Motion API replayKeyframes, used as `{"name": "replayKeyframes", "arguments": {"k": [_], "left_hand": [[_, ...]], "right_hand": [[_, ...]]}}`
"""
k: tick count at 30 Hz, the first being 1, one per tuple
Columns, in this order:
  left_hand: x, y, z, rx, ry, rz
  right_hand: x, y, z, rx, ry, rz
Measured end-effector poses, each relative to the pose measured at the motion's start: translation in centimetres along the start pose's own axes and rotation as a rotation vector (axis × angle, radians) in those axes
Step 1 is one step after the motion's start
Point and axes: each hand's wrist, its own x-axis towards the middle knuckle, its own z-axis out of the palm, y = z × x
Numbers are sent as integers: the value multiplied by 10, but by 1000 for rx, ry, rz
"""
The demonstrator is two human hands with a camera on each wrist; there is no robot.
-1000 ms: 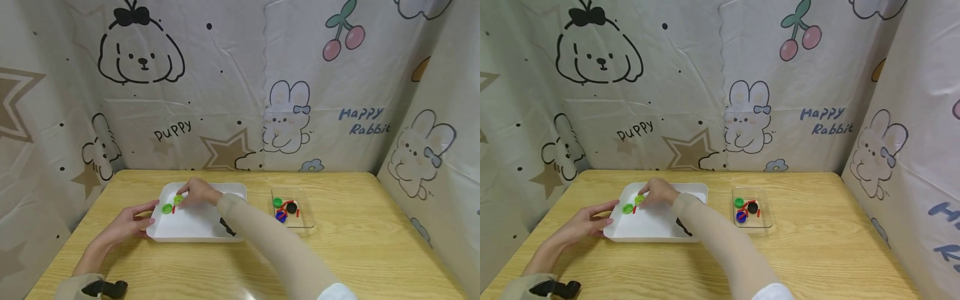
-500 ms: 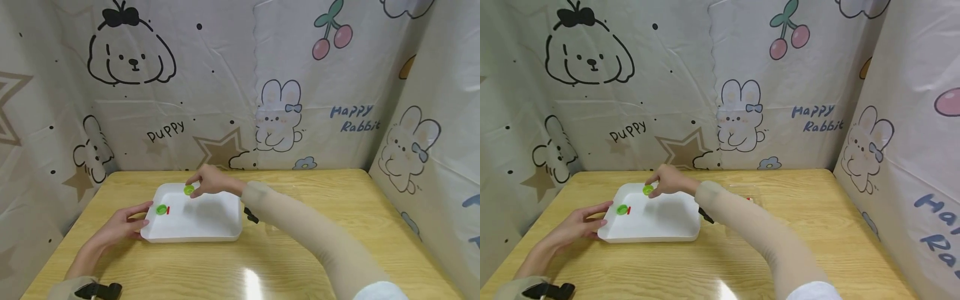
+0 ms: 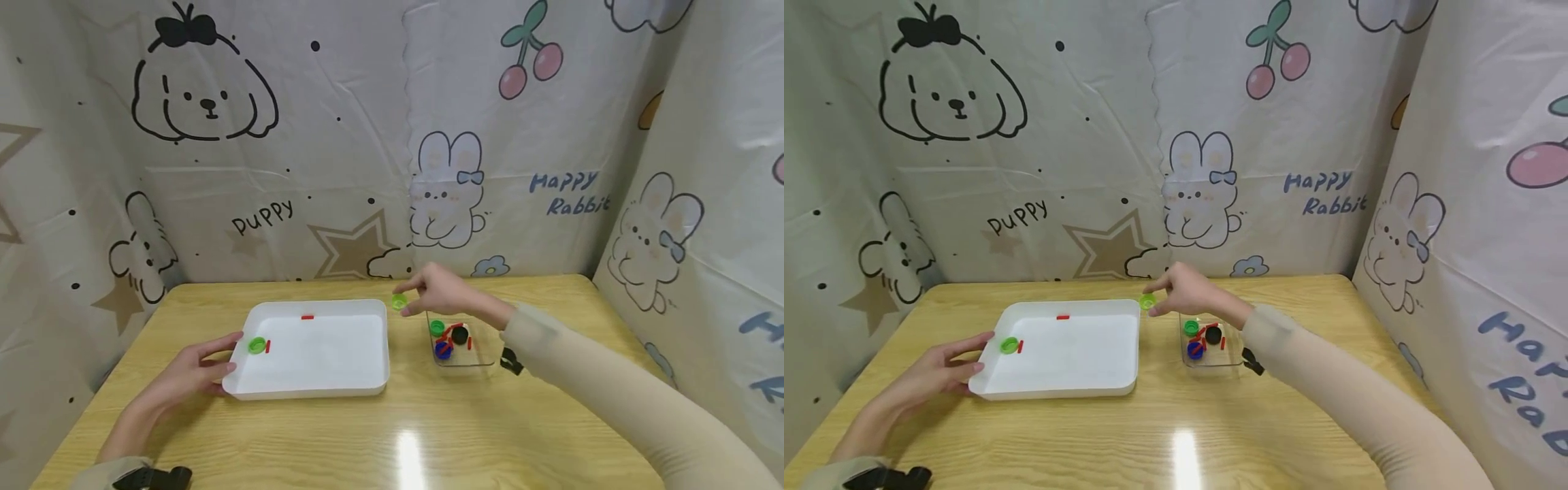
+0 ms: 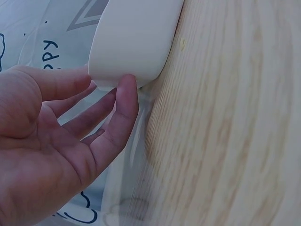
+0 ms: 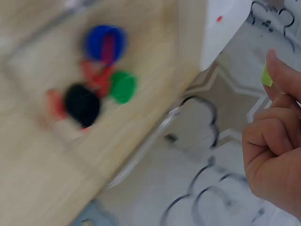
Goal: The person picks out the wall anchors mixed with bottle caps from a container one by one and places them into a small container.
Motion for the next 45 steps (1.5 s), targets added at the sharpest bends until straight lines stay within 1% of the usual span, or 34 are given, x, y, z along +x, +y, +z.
{"name": "replayKeyframes", "arguments": {"k": [5, 8, 11, 15, 20, 25, 28, 31, 36, 40, 45], "left_hand": [[-3, -3, -3, -5, -4, 6], [-3, -5, -4, -9, -6, 3], [-3, -6, -4, -12, -6, -4], [-4, -9, -5, -14, -5, -10], [-5, -10, -6, -9, -15, 15], [-5, -9, -5, -28, -13, -6], [-5, -8, -5, -31, -22, -3], [-4, -7, -4, -29, -14, -12], [-4, -5, -3, -26, -14, -11], [-4, -3, -2, -25, -18, -2], [-1, -2, -1, -8, -15, 14]], "right_hand": [[-29, 29, -5, 73, 19, 76], [-44, 42, -5, 79, 37, 93], [-55, 54, -3, 91, 48, 106], [-64, 66, 1, 96, 53, 128], [-70, 71, 5, 88, 64, 151], [-74, 74, 6, 95, 73, 170], [-76, 73, 7, 103, 80, 181], [-77, 69, 7, 117, 95, 185], [-72, 52, 9, 144, 129, 159], [-61, 35, 14, 167, 136, 123], [-39, 16, 25, 184, 132, 67]]}}
